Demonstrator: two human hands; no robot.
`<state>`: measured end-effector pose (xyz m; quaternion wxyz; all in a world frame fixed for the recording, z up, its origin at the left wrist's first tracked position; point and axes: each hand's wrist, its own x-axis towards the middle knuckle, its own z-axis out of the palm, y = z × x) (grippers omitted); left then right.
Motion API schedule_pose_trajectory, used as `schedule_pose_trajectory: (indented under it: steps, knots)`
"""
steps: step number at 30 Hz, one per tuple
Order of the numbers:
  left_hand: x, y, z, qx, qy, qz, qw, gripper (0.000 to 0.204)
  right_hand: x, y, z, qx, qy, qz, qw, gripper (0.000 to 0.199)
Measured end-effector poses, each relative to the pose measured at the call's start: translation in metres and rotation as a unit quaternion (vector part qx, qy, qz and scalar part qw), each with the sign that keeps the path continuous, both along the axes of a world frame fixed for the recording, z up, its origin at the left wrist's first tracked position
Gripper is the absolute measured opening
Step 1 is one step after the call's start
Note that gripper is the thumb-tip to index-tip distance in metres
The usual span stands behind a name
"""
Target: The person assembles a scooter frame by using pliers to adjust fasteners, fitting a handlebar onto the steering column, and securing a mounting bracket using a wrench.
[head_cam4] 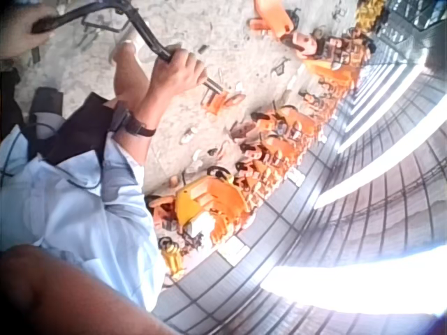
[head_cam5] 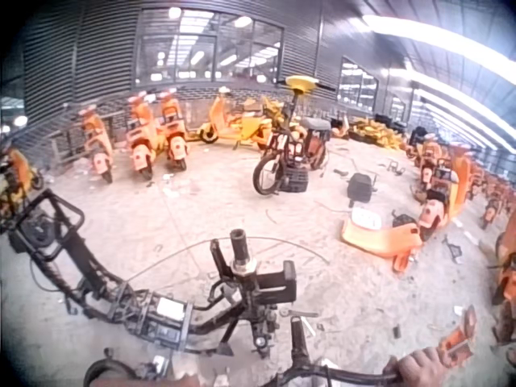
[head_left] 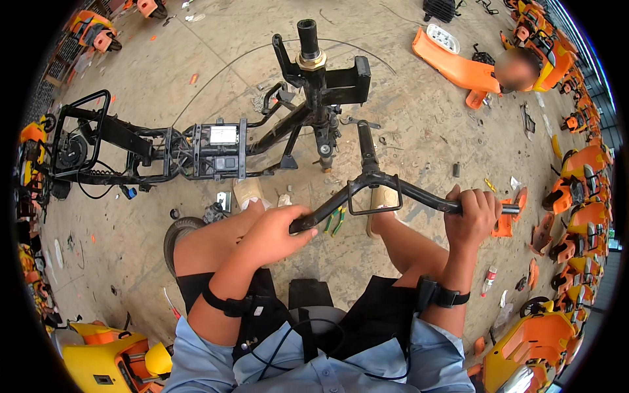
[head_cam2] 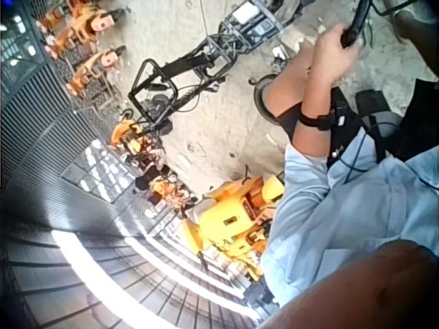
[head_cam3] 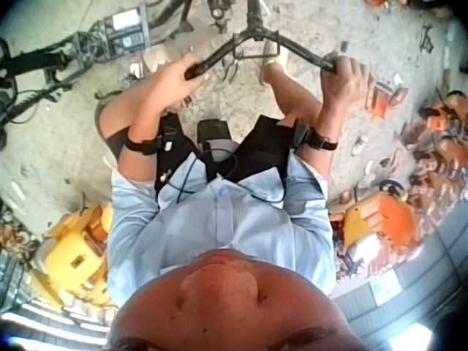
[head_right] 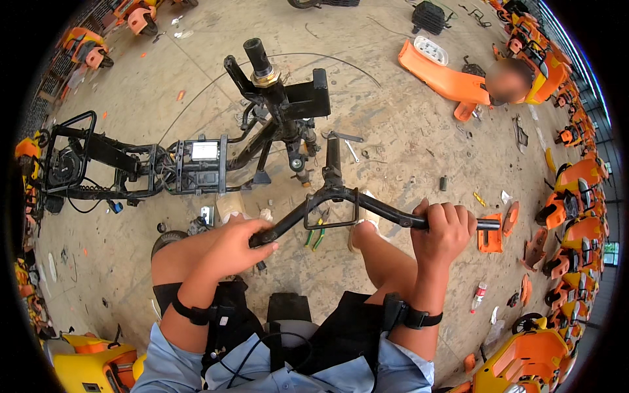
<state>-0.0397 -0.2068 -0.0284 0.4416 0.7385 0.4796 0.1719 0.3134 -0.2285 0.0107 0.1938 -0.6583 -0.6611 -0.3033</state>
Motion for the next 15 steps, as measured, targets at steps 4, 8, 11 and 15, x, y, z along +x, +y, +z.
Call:
schedule_pose_trajectory:
  steps: [4,8,11,15]
  knots:
    - [-0.001,0.009,0.012,-0.167,-0.007,-0.094,0.982,0.033,0.014,0.005,-0.011,0.019,0.023,-0.001,1.000,0.031]
    - [0.001,-0.003,-0.004,-0.186,-0.073,-0.104,0.974,0.032,0.023,0.010,-0.024,0.019,0.058,0.000,0.998,0.028]
    - [0.002,-0.007,-0.012,-0.177,-0.058,-0.084,0.979,0.034,0.020,0.009,-0.027,0.005,0.062,-0.004,0.998,0.025]
    - [0.000,-0.007,-0.014,-0.142,-0.036,-0.073,0.987,0.035,0.012,0.012,-0.031,-0.006,0.075,-0.017,0.997,0.024]
